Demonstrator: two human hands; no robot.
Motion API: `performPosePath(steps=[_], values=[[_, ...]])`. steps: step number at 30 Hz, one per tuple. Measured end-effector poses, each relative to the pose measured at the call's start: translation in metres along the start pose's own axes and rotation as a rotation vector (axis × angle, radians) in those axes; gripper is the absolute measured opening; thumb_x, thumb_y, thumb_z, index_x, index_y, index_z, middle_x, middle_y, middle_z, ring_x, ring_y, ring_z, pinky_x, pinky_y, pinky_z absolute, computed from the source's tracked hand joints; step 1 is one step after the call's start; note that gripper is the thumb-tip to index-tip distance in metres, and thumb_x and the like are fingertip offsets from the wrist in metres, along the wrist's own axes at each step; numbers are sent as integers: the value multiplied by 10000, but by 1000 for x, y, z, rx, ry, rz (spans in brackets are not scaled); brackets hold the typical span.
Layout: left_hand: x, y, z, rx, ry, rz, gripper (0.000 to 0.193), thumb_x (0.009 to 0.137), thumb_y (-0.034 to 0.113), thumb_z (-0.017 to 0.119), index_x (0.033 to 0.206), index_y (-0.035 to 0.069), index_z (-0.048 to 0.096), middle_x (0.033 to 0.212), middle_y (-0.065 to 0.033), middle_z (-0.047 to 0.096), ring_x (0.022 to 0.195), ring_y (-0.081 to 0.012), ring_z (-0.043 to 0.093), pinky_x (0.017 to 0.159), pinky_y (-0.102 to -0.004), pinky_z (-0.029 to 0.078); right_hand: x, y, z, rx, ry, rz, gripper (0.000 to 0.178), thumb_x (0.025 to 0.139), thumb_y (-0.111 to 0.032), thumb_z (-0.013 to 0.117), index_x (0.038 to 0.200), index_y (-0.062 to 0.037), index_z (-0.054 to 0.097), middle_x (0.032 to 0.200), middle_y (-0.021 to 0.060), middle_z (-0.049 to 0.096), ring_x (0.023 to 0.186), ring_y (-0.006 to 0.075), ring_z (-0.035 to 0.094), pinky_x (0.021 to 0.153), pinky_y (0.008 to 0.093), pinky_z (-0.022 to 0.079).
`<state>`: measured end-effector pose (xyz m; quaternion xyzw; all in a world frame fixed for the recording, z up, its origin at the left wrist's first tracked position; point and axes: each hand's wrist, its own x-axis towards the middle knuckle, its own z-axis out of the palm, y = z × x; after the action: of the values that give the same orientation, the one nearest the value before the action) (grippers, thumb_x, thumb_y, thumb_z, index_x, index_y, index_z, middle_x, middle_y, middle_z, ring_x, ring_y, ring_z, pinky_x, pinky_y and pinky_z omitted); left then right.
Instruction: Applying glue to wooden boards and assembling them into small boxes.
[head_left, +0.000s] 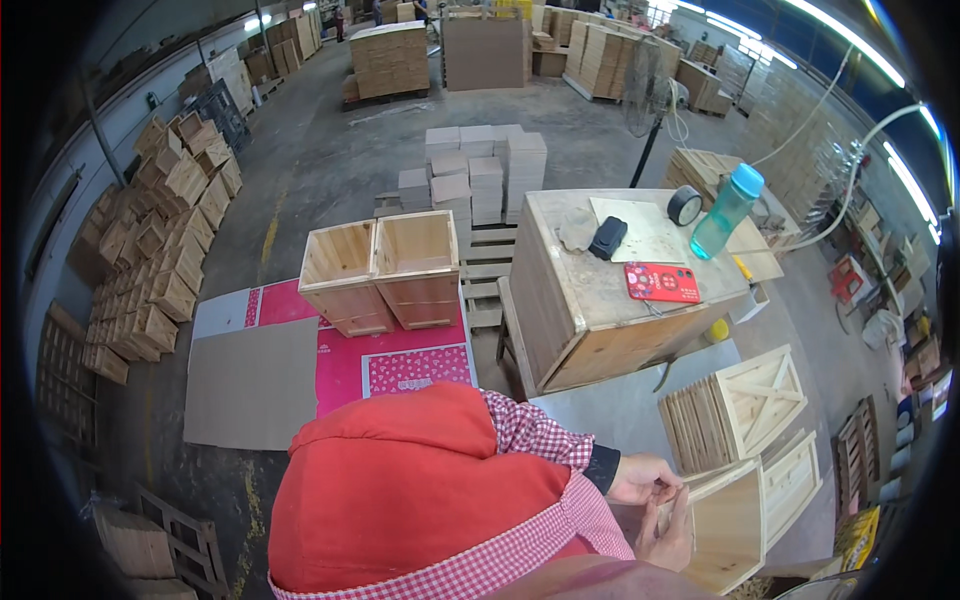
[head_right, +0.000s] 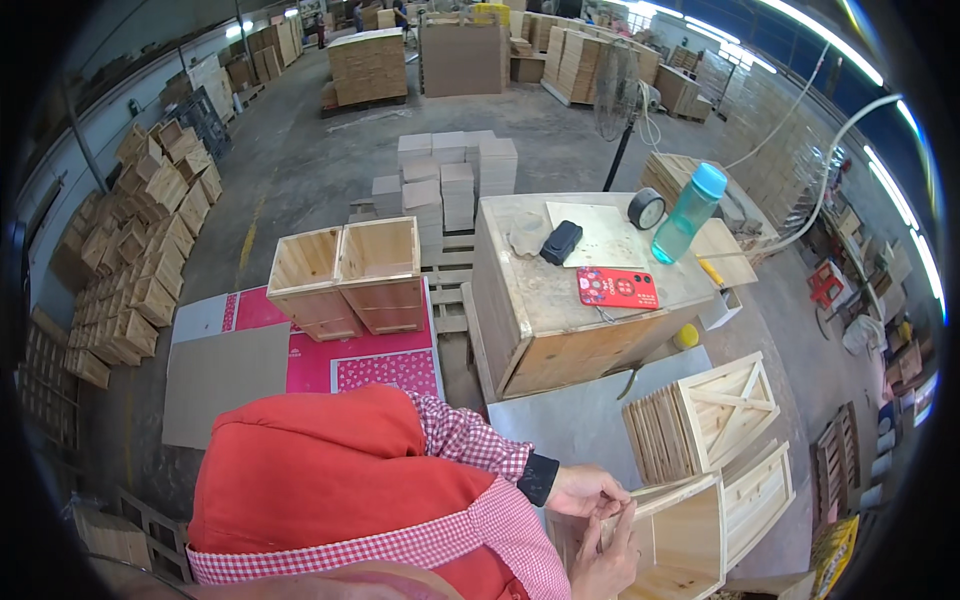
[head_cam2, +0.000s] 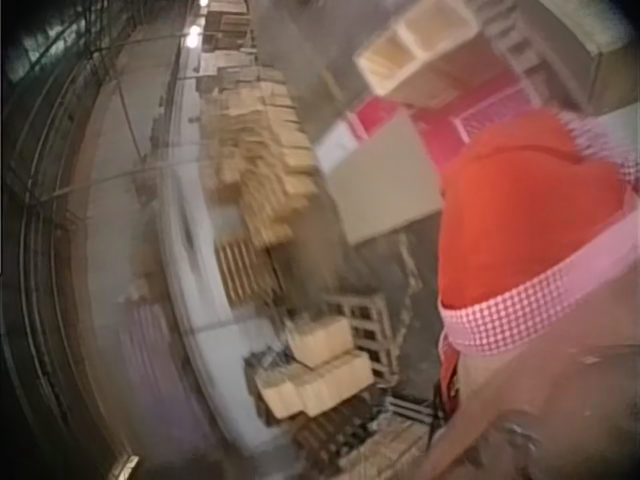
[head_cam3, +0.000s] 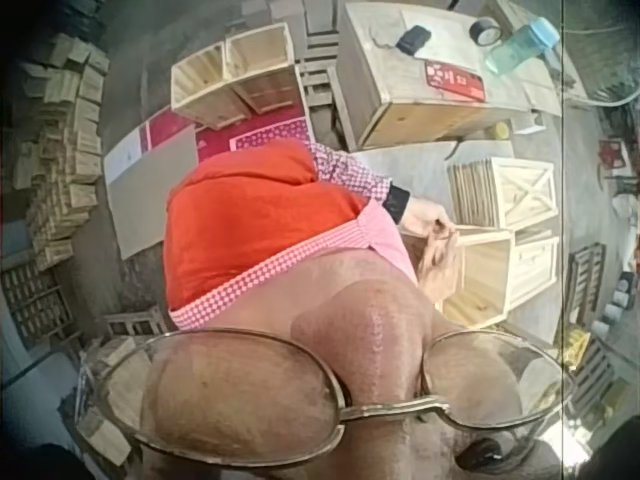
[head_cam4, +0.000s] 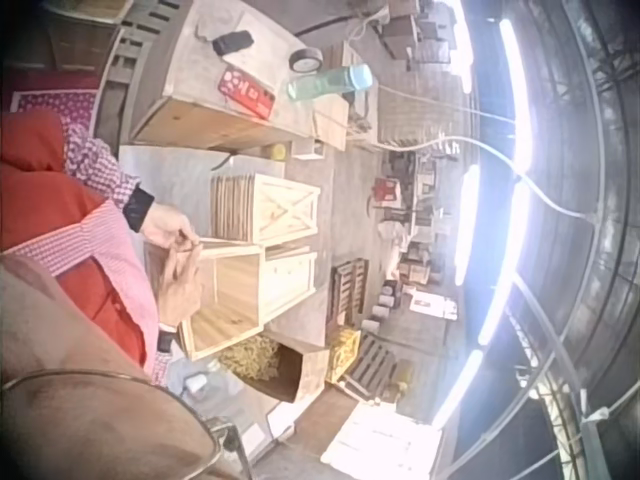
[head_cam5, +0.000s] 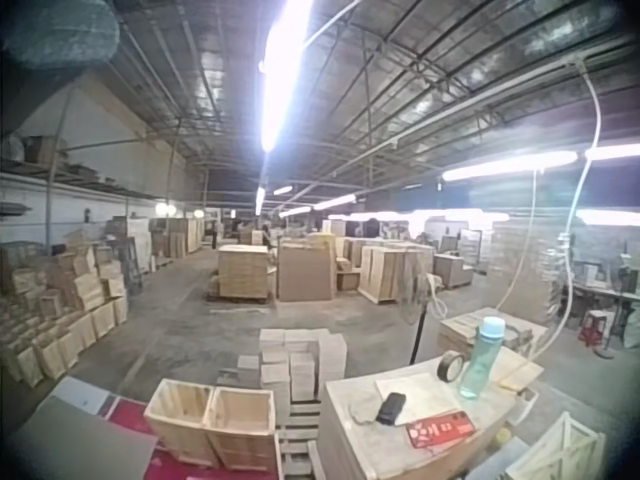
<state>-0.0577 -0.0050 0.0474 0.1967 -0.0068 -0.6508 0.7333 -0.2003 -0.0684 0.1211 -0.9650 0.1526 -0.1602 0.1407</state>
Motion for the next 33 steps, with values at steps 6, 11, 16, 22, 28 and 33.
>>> performPosePath(steps=[6, 11, 16, 22, 28, 33], values=[[17, 26, 4, -7, 15, -200, 141, 869, 205, 631, 846, 68, 605, 770, -15, 571, 655, -114, 527, 646, -275, 465, 14, -36, -26, -164, -234, 199, 566, 881, -328, 623, 1349, -64, 445, 1086, 245, 614, 827, 350, 655, 709, 402, 528], [44, 57, 25, 222, 15, -445, 159, 848, 237, 651, 858, 85, 605, 772, -35, 559, 667, -173, 534, 651, -349, 472, 15, -33, -29, -92, -202, 124, 539, 891, -316, 608, 1330, -40, 460, 1090, 262, 601, 862, 344, 644, 723, 412, 510], [59, 71, 35, 432, 129, -541, 155, 842, 232, 645, 858, 81, 612, 722, -82, 560, 651, -247, 535, 614, -393, 461, 18, -26, -31, -7, -220, 136, 539, 890, -297, 612, 1331, -29, 457, 1160, 270, 567, 974, 344, 608, 799, 396, 494], [110, 52, 17, 379, -156, -701, 210, 863, 258, 603, 835, 50, 609, 659, -114, 571, 629, -265, 547, 589, -390, 450, -16, -16, -17, -75, -108, 203, 526, 848, -265, 628, 1316, -68, 494, 1136, 220, 593, 945, 374, 606, 773, 419, 490], [130, 97, -3, 251, -285, -516, 211, 910, 198, 517, 963, 25, 624, 879, -91, 663, 760, -174, 628, 692, -301, 515, 17, -11, 6, -27, 122, 3, 555, 745, -266, 728, 1265, -156, 568, 719, 77, 543, 630, 264, 545, 577, 380, 448], [141, 101, 26, 289, -11, -431, 80, 897, 113, 539, 897, 33, 548, 740, -21, 556, 585, -121, 488, 548, -231, 408, 14, -22, 4, -149, 102, 116, 585, 706, -261, 755, 1255, -161, 577, 694, 67, 521, 625, 232, 541, 567, 358, 444]])
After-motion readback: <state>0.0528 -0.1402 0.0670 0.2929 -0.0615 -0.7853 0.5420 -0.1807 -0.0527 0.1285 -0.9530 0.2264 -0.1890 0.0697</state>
